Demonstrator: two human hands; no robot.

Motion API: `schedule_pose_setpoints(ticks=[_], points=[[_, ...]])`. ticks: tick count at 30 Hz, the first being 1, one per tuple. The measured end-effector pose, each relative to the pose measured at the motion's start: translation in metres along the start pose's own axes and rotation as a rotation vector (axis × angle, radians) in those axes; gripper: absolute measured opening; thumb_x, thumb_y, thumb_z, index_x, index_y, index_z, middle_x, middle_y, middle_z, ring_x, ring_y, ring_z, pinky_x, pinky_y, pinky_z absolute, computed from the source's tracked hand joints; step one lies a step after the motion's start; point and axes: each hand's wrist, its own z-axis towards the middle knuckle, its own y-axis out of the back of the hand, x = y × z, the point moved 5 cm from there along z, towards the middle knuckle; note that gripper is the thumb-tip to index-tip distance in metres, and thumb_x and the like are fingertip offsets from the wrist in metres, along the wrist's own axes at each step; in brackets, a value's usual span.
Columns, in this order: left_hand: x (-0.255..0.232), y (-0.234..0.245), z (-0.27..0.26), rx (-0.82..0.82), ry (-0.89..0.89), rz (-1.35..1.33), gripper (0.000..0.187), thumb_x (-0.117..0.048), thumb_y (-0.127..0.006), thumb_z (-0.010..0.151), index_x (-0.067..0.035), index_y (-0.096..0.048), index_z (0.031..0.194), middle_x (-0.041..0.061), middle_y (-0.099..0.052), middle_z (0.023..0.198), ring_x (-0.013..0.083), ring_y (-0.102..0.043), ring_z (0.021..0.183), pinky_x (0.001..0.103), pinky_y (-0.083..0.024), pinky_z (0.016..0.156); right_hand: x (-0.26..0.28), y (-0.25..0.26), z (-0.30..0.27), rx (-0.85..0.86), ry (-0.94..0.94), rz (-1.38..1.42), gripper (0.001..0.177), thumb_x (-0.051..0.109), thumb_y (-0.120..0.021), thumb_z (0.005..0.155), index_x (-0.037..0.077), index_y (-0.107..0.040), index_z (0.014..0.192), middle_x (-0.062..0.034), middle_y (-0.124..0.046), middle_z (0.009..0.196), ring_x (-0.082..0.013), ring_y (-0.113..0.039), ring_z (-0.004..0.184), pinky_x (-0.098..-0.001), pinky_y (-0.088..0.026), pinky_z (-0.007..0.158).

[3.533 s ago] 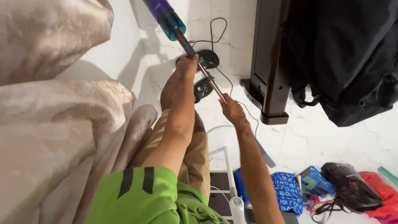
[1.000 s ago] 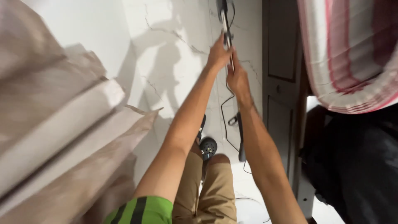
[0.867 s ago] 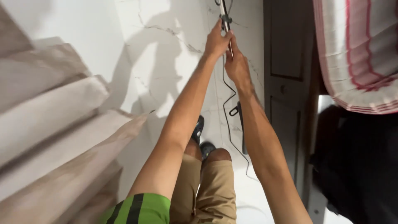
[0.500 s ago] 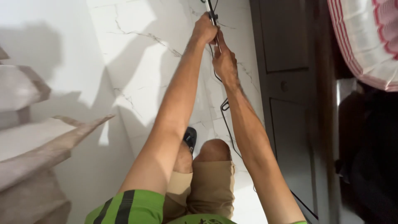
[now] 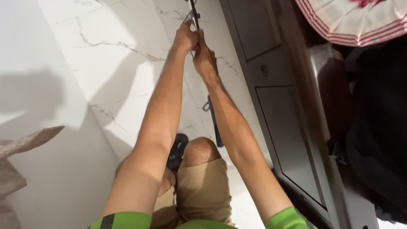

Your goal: Assembling or adjusting the components of a handheld vacuum cleaner.

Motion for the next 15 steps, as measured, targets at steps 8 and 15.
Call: schedule_pose_setpoints(ticks=[8,15], points=[[0.007,0.010,0.004,-0.134,-0.110,-0.198,0.066,-0.014,-0.067,0.088,0.006,-0.041,0.146,0.023,-0.074,0.107,0.0262,-0.079,0.083,0.036,-0.064,0.072,-0.013,-0.006,0.045,0.062,0.280,-0.053,0.076,0.004,-0.060,0.099,0.022,-0.023,0.164,-0.0175,-0.078,0.106,-0.0318,-0.078,0.096,-0.0407,-0.061,0.082],[0.080,0.010,0.089,-0.323,-0.309,-0.199,0.051,-0.017,-0.061,0.102,0.005,-0.056,0.147,0.024,-0.069,0.129,0.0259,-0.070,0.106,0.037,-0.057,0.087,0.034,-0.022,0.055,0.130,0.399,-0.080,0.075,0.008,-0.065,0.100,0.022,-0.028,0.164,-0.0171,-0.078,0.105,-0.0293,-0.077,0.088,-0.0413,-0.060,0.077]])
